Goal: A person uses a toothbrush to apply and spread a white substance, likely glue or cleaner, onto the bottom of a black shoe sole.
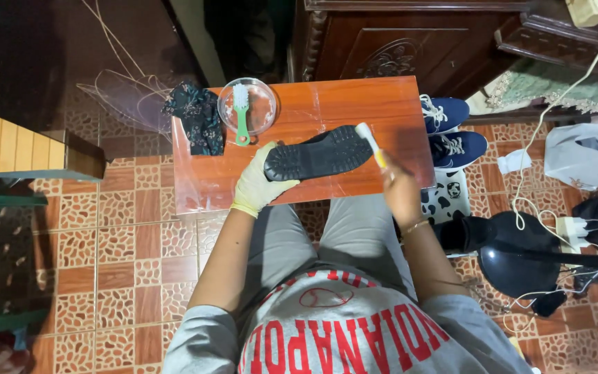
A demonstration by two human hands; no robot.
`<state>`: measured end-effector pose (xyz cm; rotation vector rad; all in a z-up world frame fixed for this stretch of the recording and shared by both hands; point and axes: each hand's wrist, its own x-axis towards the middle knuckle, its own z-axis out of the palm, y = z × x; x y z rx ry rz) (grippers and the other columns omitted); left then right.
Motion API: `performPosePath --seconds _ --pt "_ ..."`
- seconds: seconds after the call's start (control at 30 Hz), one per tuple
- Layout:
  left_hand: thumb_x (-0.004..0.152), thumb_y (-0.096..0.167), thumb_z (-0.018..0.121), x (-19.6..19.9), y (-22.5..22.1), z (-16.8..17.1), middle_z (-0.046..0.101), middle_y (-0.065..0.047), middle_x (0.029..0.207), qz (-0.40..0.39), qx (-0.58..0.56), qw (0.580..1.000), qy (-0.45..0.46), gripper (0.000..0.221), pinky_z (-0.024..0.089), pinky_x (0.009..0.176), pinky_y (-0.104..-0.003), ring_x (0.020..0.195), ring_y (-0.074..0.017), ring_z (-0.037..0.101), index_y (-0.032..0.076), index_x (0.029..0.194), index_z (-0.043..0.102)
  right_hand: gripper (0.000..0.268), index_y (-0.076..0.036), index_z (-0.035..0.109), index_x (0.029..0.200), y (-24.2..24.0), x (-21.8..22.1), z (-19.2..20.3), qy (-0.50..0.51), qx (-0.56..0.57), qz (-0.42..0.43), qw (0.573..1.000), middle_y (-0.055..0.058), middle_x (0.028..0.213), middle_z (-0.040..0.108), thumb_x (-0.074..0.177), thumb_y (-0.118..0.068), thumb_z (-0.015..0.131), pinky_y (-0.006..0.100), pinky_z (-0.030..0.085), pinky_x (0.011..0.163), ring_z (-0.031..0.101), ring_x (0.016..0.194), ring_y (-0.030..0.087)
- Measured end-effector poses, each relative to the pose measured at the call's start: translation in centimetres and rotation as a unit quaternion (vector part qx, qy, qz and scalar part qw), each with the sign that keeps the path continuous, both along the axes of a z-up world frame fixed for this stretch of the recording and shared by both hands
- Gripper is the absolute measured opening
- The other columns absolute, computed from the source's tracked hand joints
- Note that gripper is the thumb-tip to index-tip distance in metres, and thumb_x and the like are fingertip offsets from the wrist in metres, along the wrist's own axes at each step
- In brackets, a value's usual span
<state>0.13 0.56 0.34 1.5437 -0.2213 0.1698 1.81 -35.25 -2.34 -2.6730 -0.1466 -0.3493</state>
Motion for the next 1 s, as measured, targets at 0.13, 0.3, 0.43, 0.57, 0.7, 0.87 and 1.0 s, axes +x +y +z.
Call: performPosePath --seconds 0.13,0.3,0.43,0.57,0.7,0.87,1.0 --pt "0.061 -0.004 0.095 0.3 0.2 1.1 0.073 -0.021 0.102 -0.016 -0.041 0.999 0.01 0.069 0.062 0.078 -0.036 0.095 -0.018 0.072 -0.001 0.119 0.058 0.053 -0.04 0.061 0.145 1.4 -0.2 0.3 -0.03 -0.064 -0.008 0.997 0.018 0.093 0.077 0.098 -0.018 0.063 0.047 0.057 0.089 0.075 0.09 0.036" --pt "0.063 0.003 0.096 -0.1 0.2 2.0 0.073 -0.018 0.095 -0.017 -0.013 1.0 -0.002 0.063 0.063 0.075 -0.034 0.09 -0.0182 0.073 0.001 0.112 0.058 0.051 -0.028 0.064 0.143 1.6 -0.2 1.3 -0.018 0.031 0.07 0.997 0.017 0.112 0.076 0.096 -0.008 0.061 0.05 0.058 0.087 0.072 0.095 0.04" --pt "0.066 0.006 0.095 0.0 -0.1 2.7 0.074 -0.016 0.094 -0.022 0.001 1.0 0.001 0.056 0.063 0.071 -0.031 0.088 -0.0186 0.075 0.004 0.109 0.061 0.052 -0.031 0.061 0.148 0.3 1.0 -1.7 -0.047 -0.061 0.001 0.997 0.014 0.109 0.077 0.098 -0.017 0.061 0.052 0.051 0.096 0.074 0.09 0.035" --pt "0.064 -0.001 0.095 0.0 -0.2 2.6 0.072 -0.016 0.092 -0.01 -0.022 1.0 0.003 0.062 0.061 0.074 -0.033 0.084 -0.0166 0.072 0.0 0.112 0.056 0.049 -0.027 0.064 0.142 2.7 -0.4 0.2 -0.019 0.016 0.096 0.995 0.015 0.112 0.076 0.096 -0.012 0.062 0.05 0.058 0.084 0.072 0.092 0.038" --pt "0.062 -0.002 0.095 0.4 -0.4 1.5 0.073 -0.015 0.096 -0.019 -0.033 0.999 0.019 0.065 0.061 0.077 -0.03 0.089 -0.0133 0.07 0.001 0.115 0.058 0.049 -0.027 0.064 0.143 -0.1 0.8 1.5 -0.026 -0.01 0.071 0.997 0.016 0.116 0.075 0.096 -0.014 0.062 0.051 0.057 0.086 0.072 0.092 0.042" --pt "0.063 0.008 0.098 0.1 -1.1 -0.1 0.071 -0.017 0.1 0.028 0.028 0.999 -0.007 0.075 0.062 0.078 -0.035 0.092 -0.021 0.073 0.001 0.124 0.055 0.048 -0.032 0.063 0.142 2.6 -0.9 -0.3 -0.037 -0.037 0.079 0.996 0.007 0.107 0.078 0.095 -0.021 0.063 0.042 0.06 0.08 0.074 0.086 0.03" --pt "0.06 0.004 0.098 0.3 -0.7 0.6 0.074 -0.012 0.101 0.011 0.008 1.0 0.027 0.073 0.06 0.082 -0.031 0.094 -0.0134 0.071 0.004 0.122 0.06 0.04 -0.035 0.069 0.134 4.0 -0.9 1.0 -0.02 -0.076 0.076 0.994 0.01 0.086 0.078 0.096 -0.026 0.063 0.043 0.061 0.071 0.075 0.075 0.031"
